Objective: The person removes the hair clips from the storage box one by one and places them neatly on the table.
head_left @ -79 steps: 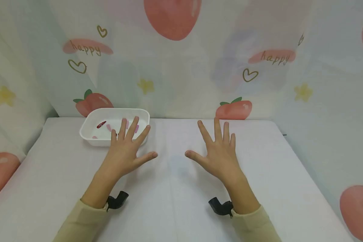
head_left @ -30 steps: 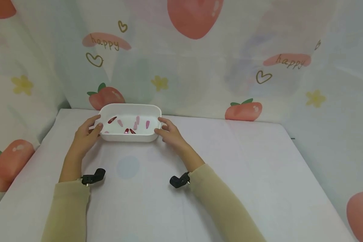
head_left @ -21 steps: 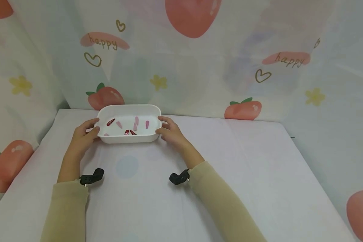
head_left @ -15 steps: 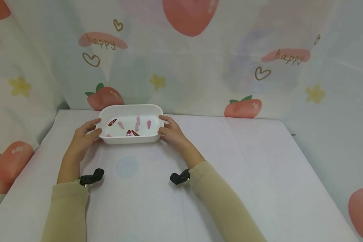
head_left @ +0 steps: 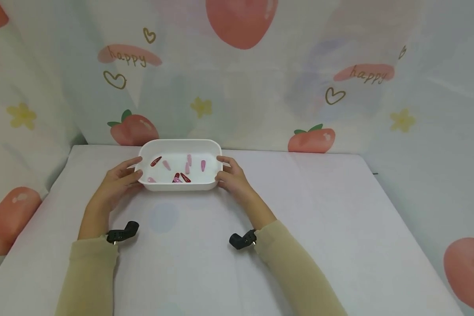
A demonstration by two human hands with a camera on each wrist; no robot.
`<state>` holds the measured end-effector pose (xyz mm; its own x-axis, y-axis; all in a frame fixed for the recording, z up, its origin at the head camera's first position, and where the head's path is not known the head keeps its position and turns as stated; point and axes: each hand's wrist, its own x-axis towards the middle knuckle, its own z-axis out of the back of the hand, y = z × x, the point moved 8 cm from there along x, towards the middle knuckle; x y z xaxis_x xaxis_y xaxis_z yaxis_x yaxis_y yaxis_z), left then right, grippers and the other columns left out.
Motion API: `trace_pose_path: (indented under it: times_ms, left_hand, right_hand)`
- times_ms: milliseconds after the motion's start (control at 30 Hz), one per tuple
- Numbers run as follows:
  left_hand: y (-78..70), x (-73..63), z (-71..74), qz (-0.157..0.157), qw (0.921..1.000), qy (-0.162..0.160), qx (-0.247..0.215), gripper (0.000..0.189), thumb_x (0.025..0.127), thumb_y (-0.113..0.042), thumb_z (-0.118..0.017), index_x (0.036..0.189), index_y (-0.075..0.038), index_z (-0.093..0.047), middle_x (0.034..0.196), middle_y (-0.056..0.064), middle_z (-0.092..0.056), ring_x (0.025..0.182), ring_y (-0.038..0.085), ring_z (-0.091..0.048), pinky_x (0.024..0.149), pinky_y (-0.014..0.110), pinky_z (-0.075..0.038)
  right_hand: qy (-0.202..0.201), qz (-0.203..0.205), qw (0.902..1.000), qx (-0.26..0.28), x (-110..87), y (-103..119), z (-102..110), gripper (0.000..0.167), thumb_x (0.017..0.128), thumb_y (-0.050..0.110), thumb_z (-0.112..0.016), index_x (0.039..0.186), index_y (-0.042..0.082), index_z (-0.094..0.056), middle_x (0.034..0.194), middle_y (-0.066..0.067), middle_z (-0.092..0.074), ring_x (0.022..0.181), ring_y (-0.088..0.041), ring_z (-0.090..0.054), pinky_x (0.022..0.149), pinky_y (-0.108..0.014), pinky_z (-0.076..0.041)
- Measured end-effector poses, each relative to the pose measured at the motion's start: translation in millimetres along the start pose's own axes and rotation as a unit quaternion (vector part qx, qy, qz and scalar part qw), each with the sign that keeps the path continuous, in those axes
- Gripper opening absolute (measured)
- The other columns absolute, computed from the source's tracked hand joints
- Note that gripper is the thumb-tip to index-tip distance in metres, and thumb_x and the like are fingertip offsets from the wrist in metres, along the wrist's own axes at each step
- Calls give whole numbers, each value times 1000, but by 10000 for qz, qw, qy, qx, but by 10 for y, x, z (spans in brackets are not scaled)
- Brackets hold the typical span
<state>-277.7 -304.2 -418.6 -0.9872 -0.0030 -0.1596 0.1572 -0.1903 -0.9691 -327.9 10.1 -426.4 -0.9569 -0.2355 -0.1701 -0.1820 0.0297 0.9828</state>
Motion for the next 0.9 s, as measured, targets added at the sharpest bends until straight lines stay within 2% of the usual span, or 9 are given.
trace_pose_path:
  times_ms: [233, 400, 600, 767, 900]
  left_hand:
    - [9, 27, -105, 19, 9998, 166, 47, 62, 102, -28, -58, 157, -20, -31, 155, 20, -33, 108, 10, -61, 101, 29, -52]
    - [-24, 48, -181, -91, 9995, 266, 134, 61, 103, -27, -57, 157, -20, -31, 156, 20, -32, 112, 15, -59, 101, 30, -52]
    - [-73, 70, -281, -227, 9988, 427, -27, 61, 103, -24, -57, 157, -17, -30, 153, 24, -36, 107, 14, -61, 101, 34, -52]
    - [-67, 92, -392, -154, 9986, 507, 50, 59, 102, -24, -58, 156, -18, -33, 150, 23, -40, 104, 12, -61, 101, 34, -53]
    - [-77, 103, -443, -120, 9984, 533, 150, 58, 102, -24, -58, 155, -20, -34, 148, 22, -42, 109, 17, -60, 103, 37, -52]
  right_hand:
    - [-57, 61, 9997, 213, -114, -25, 101, 68, 82, -7, -54, 146, 14, -45, 147, -20, -45, 123, -34, -55, 101, -44, -53]
    - [-109, 86, 9997, 193, -197, 1, 174, 67, 84, -7, -54, 147, 12, -43, 146, -22, -45, 123, -35, -54, 101, -44, -52]
    - [-291, 48, 9994, 181, -232, -19, 259, 66, 84, -6, -54, 147, 13, -44, 145, -22, -47, 120, -33, -56, 96, -38, -55]
    - [-423, -68, 9990, 141, -304, -58, 368, 66, 84, -5, -54, 147, 15, -45, 145, -20, -47, 118, -32, -57, 93, -36, -56]
    - [-450, -31, 9989, 95, -361, -52, 425, 66, 85, -4, -55, 147, 16, -45, 144, -20, -47, 117, -31, -57, 95, -37, -55]
